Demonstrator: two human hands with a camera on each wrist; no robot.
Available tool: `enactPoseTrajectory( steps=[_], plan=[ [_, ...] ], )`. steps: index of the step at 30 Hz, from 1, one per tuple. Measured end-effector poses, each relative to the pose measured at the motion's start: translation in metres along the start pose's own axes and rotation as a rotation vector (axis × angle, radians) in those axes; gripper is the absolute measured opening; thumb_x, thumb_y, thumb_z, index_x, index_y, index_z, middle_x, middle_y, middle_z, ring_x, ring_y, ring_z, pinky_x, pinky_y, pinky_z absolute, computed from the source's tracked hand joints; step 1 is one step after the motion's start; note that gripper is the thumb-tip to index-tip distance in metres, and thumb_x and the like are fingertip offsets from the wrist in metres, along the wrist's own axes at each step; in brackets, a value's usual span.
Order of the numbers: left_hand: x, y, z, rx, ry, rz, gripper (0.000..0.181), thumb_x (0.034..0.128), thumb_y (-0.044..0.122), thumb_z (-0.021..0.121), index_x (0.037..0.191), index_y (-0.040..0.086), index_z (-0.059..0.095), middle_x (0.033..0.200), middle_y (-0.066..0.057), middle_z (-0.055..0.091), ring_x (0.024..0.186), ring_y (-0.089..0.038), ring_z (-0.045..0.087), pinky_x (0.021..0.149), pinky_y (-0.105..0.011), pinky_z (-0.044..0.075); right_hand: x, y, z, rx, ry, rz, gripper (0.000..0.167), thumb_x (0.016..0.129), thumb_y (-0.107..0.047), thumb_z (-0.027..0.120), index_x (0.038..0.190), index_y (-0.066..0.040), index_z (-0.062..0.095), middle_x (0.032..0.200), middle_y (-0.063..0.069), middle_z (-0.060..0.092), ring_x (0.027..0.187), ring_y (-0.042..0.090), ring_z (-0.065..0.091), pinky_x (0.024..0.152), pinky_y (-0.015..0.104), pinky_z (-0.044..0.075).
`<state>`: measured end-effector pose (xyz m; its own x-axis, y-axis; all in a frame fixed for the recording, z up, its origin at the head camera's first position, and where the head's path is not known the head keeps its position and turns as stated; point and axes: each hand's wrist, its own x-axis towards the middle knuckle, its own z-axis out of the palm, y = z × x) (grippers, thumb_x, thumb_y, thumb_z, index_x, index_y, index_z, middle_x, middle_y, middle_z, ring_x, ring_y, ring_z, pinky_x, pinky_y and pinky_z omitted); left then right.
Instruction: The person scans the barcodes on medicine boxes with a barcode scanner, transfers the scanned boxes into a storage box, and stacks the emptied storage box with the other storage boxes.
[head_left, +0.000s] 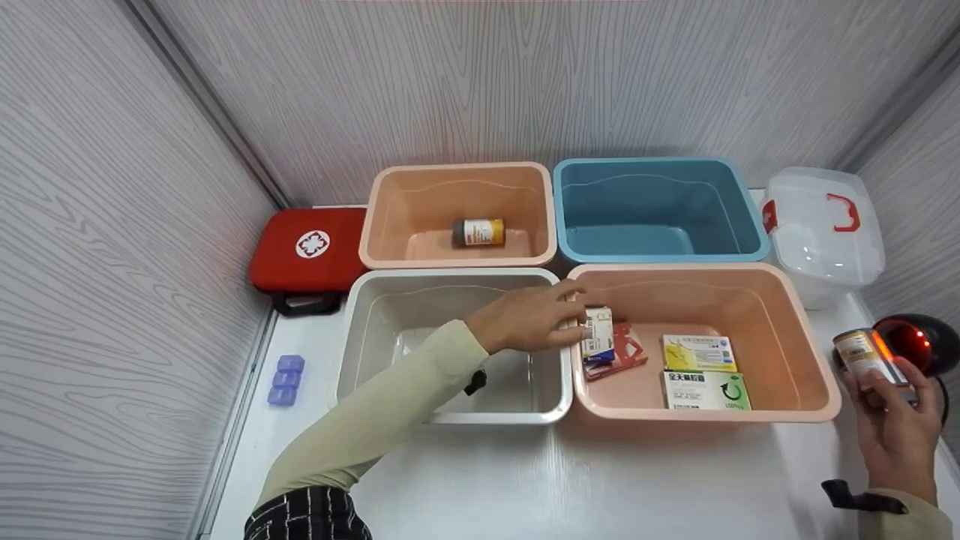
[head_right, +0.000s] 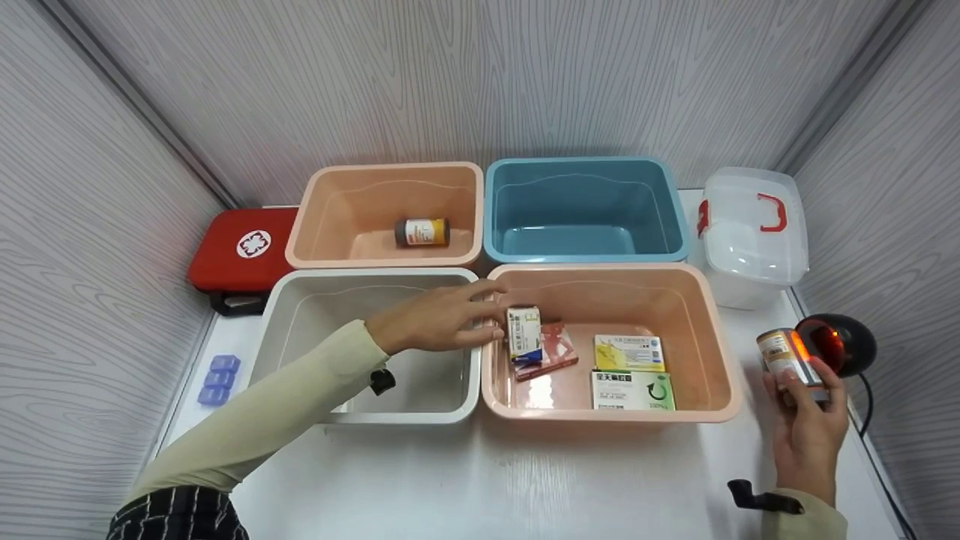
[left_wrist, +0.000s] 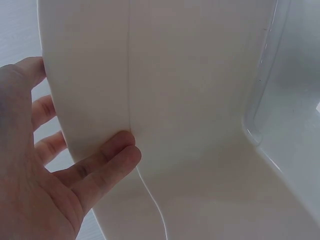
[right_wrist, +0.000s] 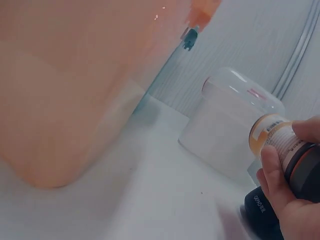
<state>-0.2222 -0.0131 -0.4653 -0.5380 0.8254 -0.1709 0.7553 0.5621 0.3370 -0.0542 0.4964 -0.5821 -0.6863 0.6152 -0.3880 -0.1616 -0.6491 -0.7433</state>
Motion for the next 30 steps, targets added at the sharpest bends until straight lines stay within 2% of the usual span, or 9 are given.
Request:
enactPoseTrajectory(
  steps=[4,8,11,14,18,25,30],
  plan=[
    [0.000,0.001,-0.001,-0.008,-0.003,0.002,0.048,0.1117,0.054,0.050,0.144,0.023,0.066,0.176,-0.007,0.034,0.145,-0.035,0.057,0.121,-0.050,0.049,0.000,0.001,-0.005,0.111,0.011,0.071,0.068,0.097,0.015,0.071,0.149,-0.028,0.062,0.146,-0.013,0.038,0.127,0.012,0.053,0.105,0.029,0.060],
    [-0.001,0.002,-0.001,-0.008,-0.003,-0.001,0.048,0.1117,0.055,0.049,0.143,0.023,0.066,0.176,-0.007,0.034,0.145,-0.035,0.058,0.120,-0.050,0.050,0.002,0.002,-0.009,0.240,-0.022,0.126,0.064,0.098,0.015,0.069,0.146,-0.027,0.064,0.141,-0.011,0.047,0.129,0.014,0.055,0.108,0.033,0.059],
    [-0.001,0.001,-0.001,-0.006,-0.002,0.001,0.049,0.1118,0.055,0.049,0.144,0.023,0.067,0.176,-0.007,0.034,0.145,-0.035,0.057,0.120,-0.049,0.049,0.003,0.002,-0.012,0.356,-0.062,0.177,0.058,0.100,0.016,0.065,0.141,-0.025,0.066,0.138,-0.009,0.052,0.124,0.021,0.065,0.108,0.035,0.059],
    [0.000,0.001,-0.001,0.011,0.003,0.015,0.047,0.1121,0.053,0.050,0.143,0.022,0.067,0.175,-0.008,0.036,0.142,-0.034,0.060,0.118,-0.048,0.051,0.004,0.001,-0.017,0.457,-0.099,0.237,0.052,0.103,0.016,0.061,0.136,-0.024,0.066,0.138,-0.008,0.052,0.118,0.035,0.073,0.110,0.036,0.058],
    [0.000,0.000,0.000,0.028,0.014,0.030,0.044,0.1122,0.051,0.052,0.141,0.021,0.068,0.173,-0.009,0.038,0.137,-0.033,0.063,0.115,-0.047,0.054,0.005,0.000,-0.021,0.515,-0.098,0.287,0.049,0.104,0.013,0.060,0.132,-0.027,0.066,0.139,-0.010,0.051,0.115,0.046,0.074,0.109,0.034,0.058],
    [-0.001,0.000,-0.001,0.023,0.015,0.021,0.044,0.1121,0.053,0.051,0.138,0.023,0.068,0.173,-0.009,0.039,0.139,-0.032,0.062,0.115,-0.047,0.054,0.006,-0.002,-0.023,0.600,-0.074,0.349,0.052,0.104,0.013,0.062,0.130,-0.031,0.070,0.142,-0.012,0.050,0.127,0.042,0.069,0.111,0.033,0.057],
    [-0.001,0.001,-0.001,0.018,0.004,0.011,0.047,0.1123,0.055,0.048,0.140,0.023,0.067,0.175,-0.008,0.037,0.143,-0.032,0.060,0.118,-0.046,0.052,0.004,-0.002,-0.019,0.604,-0.073,0.345,0.053,0.103,0.013,0.061,0.131,-0.031,0.070,0.143,-0.012,0.049,0.128,0.043,0.068,0.112,0.033,0.056]
  ],
)
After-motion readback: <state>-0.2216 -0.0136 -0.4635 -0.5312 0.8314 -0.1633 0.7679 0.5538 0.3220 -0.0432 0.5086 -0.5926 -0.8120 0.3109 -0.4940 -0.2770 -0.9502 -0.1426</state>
